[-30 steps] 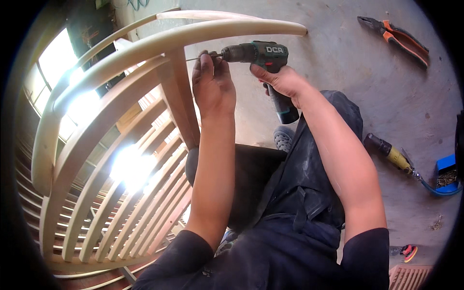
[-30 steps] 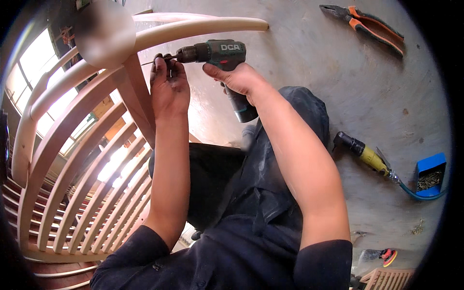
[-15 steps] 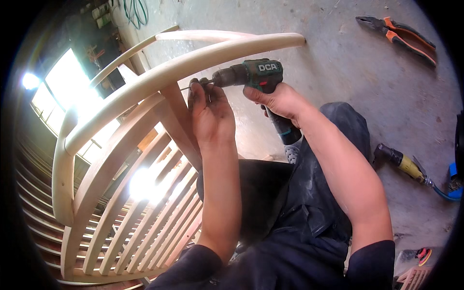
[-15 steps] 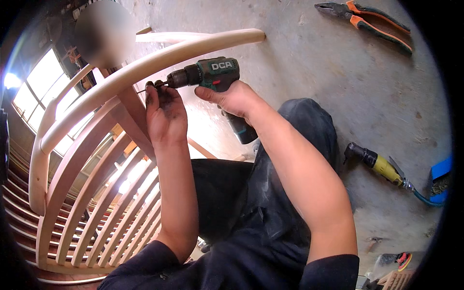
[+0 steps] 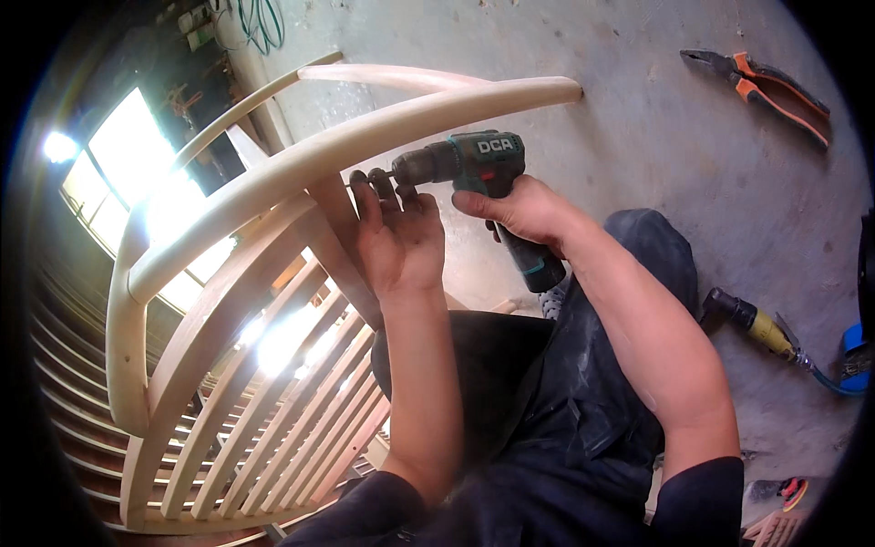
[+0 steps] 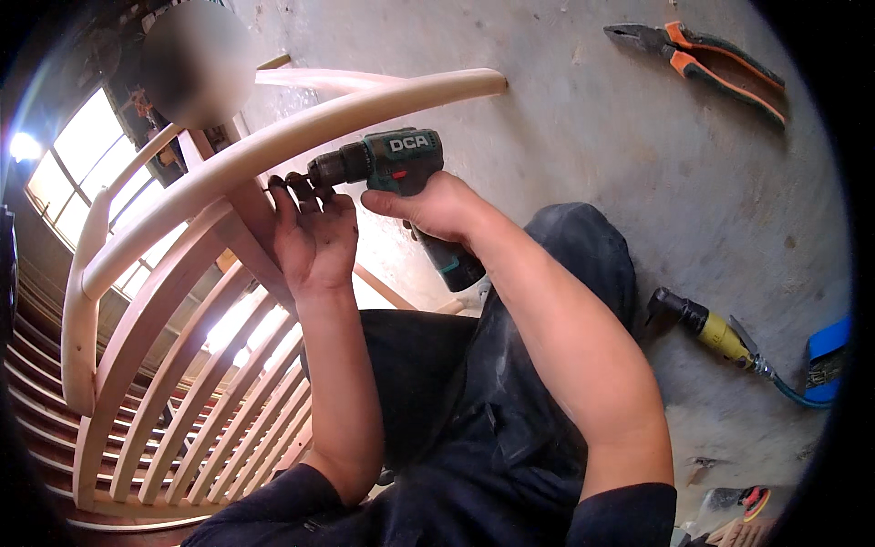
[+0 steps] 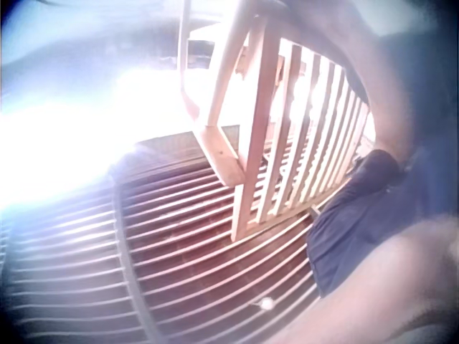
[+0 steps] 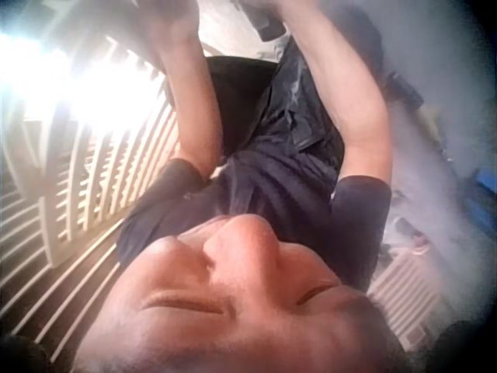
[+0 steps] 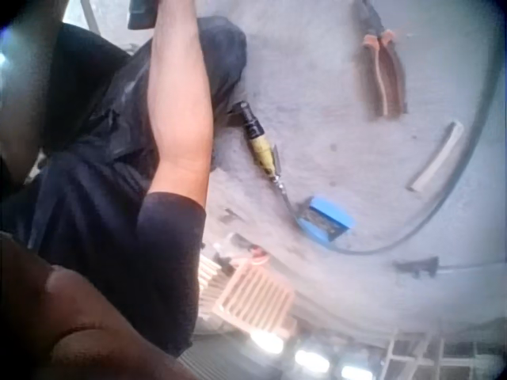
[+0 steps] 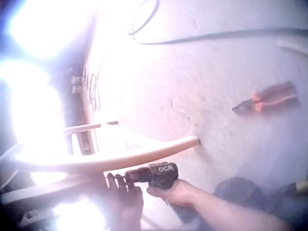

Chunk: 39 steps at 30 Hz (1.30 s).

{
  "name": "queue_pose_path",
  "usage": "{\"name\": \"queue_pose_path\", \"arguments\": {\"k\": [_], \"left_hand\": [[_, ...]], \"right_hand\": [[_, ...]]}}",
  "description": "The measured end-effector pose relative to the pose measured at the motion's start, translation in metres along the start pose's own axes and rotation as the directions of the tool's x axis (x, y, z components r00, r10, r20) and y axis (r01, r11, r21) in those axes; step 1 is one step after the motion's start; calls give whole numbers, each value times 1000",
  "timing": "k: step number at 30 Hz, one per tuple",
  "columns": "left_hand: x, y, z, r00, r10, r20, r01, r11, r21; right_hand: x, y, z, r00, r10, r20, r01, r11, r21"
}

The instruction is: The person assembles a wooden chair by attaching the backrest to the seat frame using a cordless drill and screws. They position the chair, align the parts, and drive screws into the joints to secure the structure.

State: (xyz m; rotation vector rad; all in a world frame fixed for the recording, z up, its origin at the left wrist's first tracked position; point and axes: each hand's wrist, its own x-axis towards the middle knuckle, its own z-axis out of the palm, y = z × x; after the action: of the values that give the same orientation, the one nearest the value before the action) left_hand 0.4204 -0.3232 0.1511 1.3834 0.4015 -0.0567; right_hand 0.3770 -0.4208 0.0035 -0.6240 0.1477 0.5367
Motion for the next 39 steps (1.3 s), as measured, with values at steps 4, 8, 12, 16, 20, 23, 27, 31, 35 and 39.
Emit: {"name": "queue_pose_path", "arguments": {"k": [4, 8, 12, 16, 20, 23, 27, 31, 35, 39], "left_hand": [[6, 8, -6, 1000, 24, 18, -24, 1000, -14], [9, 12, -20, 998, 28, 63, -27, 1000, -15], [11, 18, -22, 996, 27, 89, -21, 997, -74], [13, 23, -21, 996, 5, 89, 5, 993, -114], [14, 31, -21, 998, 7, 62, 4, 987, -161], [-2, 39, -18, 999, -17, 39, 24, 982, -188], [-72, 77, -21, 994, 108, 24, -111, 965, 237], [-106, 127, -51, 679, 647, 348, -622, 255, 740], [-115, 147, -94, 777, 571, 265, -536, 381, 753], [-127, 170, -111, 809, 471, 352, -404, 12, 914]], "right_hand": [[8, -1, 15, 999, 48, -11, -48, 998, 28], [12, -4, 23, 995, 61, -84, -64, 998, -29], [21, -6, 31, 996, 38, -83, -39, 999, -21], [27, -9, 30, 998, 49, -36, -51, 996, -71], [31, -13, 37, 999, 15, -41, -17, 999, -49], [31, -23, 43, 1000, 4, -2, -4, 999, -32], [32, -19, 53, 999, 47, 21, -47, 999, -16], [23, -15, 81, 997, 75, 27, -79, 984, 158], [25, -5, 104, 978, 107, 176, -163, 925, 343], [33, 16, 126, 954, 121, 276, -220, 906, 361]]}}
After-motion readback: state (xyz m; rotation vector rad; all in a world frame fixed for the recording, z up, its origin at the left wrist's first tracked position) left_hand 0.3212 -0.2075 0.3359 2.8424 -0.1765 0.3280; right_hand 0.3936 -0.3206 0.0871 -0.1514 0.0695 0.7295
